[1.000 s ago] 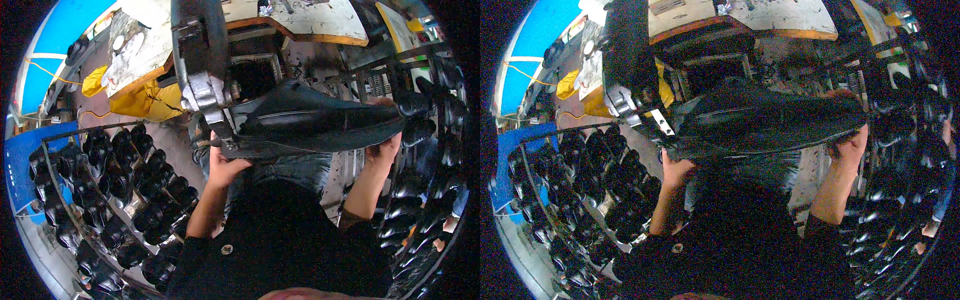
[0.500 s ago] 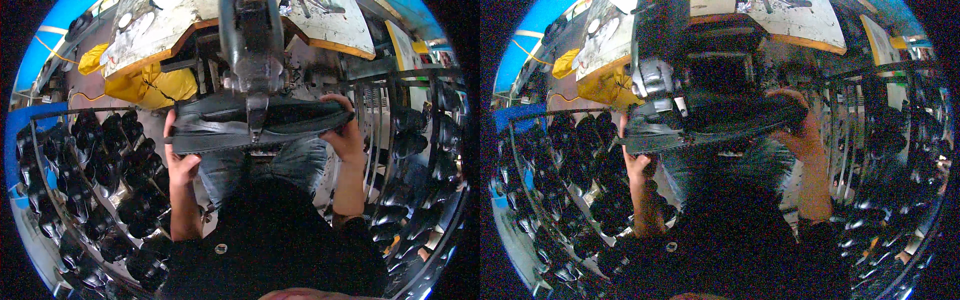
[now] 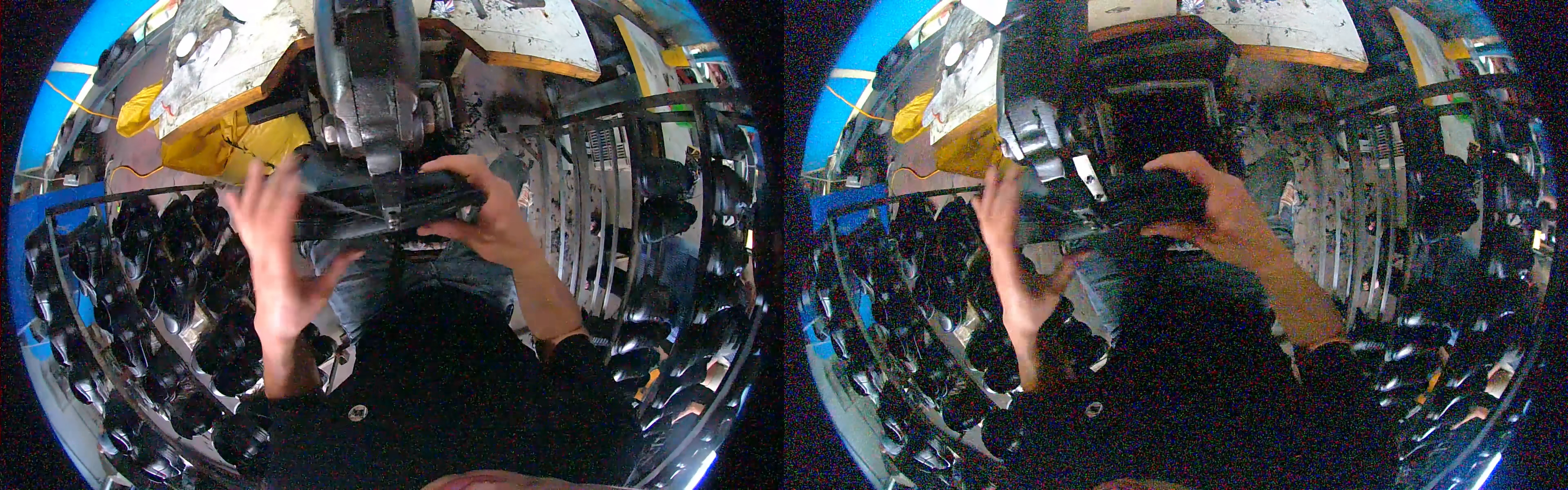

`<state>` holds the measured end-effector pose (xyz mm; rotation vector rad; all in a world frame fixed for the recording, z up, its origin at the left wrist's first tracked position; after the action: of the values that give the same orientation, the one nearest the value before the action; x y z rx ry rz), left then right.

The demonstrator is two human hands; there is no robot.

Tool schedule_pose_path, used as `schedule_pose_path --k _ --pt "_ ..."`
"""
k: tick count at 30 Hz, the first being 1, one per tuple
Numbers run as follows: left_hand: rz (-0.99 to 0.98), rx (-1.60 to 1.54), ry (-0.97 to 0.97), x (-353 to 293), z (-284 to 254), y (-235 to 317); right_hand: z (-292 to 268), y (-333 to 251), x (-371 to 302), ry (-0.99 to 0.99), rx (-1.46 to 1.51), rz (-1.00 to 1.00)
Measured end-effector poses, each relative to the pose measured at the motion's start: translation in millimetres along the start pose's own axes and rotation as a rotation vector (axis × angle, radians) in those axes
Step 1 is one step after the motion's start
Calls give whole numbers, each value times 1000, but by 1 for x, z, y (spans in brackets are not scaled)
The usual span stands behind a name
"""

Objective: The person takes shoes from a rack, trims the sole edges of each shoe using a trimming machine, and places the shoes back onto the rack.

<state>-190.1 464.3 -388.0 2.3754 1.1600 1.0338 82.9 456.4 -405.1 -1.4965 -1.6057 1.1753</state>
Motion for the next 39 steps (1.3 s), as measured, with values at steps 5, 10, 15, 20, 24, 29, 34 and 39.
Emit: schedule_pose_path --k 5,10,15,20,24,29,34,39 --pt "96 -14 -239 40 19 15 -1 -26 5 -24 -144 -119" --pt "-208 -524 -268 28 37 -3 -2 -39 7 -40 -354 -203" --pt "-455 -1021 -67 -3 57 -7 -7 -32 11 -107 -411 -254" --pt "-391 -1091 29 -12 90 -7 3 96 -7 -5 33 -153" --pt "-439 -1203 123 -22 108 -3 19 165 -28 -171 615 267" --pt "-506 -1333 211 -19 122 6 -12 178 -26 -205 492 259" --pt "-622 -1311 219 -16 120 19 -76 158 -40 -45 309 200" --pt "-778 -1388 259 -19 117 22 -111 103 -33 123 1 160"
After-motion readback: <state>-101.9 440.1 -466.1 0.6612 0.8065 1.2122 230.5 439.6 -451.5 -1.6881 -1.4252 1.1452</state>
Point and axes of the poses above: each hand's wrist, its own x-axis towards the middle knuckle, its own z-axis out of the palm, y = z × x, the point moved 1 cm from there along x, towards the middle knuckle, and after that the axes turned 9 degrees about z, right-handed, at the moved point
